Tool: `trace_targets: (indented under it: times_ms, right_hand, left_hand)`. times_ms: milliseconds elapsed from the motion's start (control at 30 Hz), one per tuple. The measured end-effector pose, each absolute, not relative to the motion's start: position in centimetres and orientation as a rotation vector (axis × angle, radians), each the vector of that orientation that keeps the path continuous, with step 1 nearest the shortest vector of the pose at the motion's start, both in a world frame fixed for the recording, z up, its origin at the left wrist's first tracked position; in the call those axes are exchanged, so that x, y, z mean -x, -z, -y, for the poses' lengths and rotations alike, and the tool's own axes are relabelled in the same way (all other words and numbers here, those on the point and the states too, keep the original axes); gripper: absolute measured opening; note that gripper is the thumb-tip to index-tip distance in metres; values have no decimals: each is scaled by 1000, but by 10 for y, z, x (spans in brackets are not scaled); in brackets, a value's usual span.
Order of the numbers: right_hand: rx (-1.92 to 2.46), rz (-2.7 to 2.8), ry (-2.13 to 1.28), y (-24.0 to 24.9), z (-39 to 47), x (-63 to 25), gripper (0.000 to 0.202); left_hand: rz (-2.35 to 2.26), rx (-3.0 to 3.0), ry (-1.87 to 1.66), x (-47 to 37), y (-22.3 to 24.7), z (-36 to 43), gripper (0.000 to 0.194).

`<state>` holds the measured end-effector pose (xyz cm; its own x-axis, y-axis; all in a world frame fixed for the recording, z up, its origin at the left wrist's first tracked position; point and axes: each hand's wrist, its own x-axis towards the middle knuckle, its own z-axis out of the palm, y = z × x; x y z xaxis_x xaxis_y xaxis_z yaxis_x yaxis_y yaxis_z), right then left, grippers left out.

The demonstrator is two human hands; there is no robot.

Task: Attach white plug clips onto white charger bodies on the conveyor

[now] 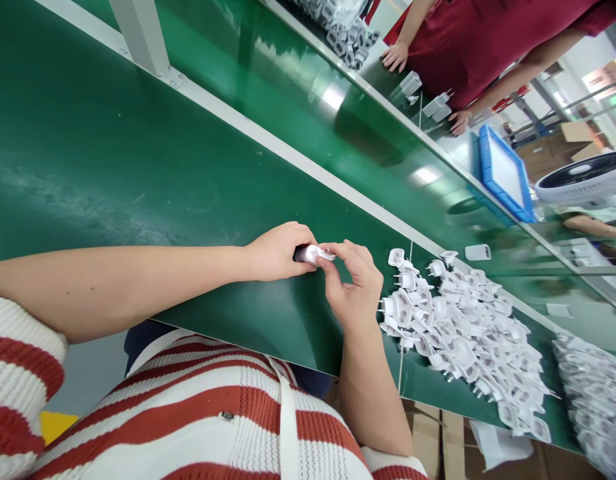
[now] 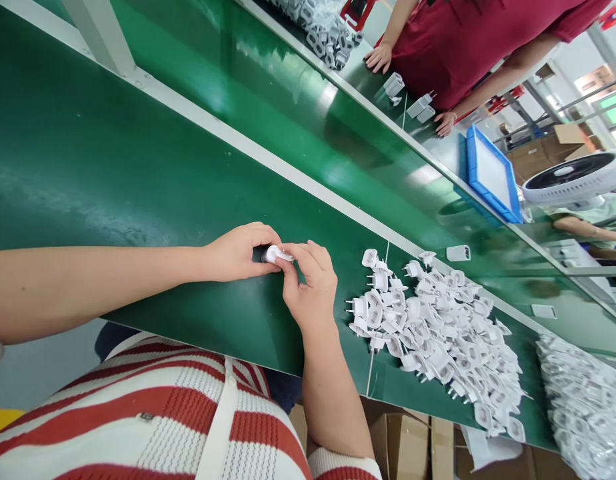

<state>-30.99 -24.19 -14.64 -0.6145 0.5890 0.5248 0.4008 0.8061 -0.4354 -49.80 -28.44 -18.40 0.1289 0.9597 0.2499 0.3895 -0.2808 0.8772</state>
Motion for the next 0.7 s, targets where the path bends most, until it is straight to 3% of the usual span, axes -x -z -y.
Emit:
trace_targets:
  times_ms: [400,600,700]
  right_hand:
    - [827,2408,-171,143,241,315,14]
    - [802,2369,-381,151,239,306,13]
    - [737,2270,-468,172,224,305,14]
  left_hand:
    - [-1304,-1760,-1139,500,192,282,23]
    - [-1402,-1736,-1175,489,184,288,32]
    - [-1394,-1733,-1088,493,181,284,27]
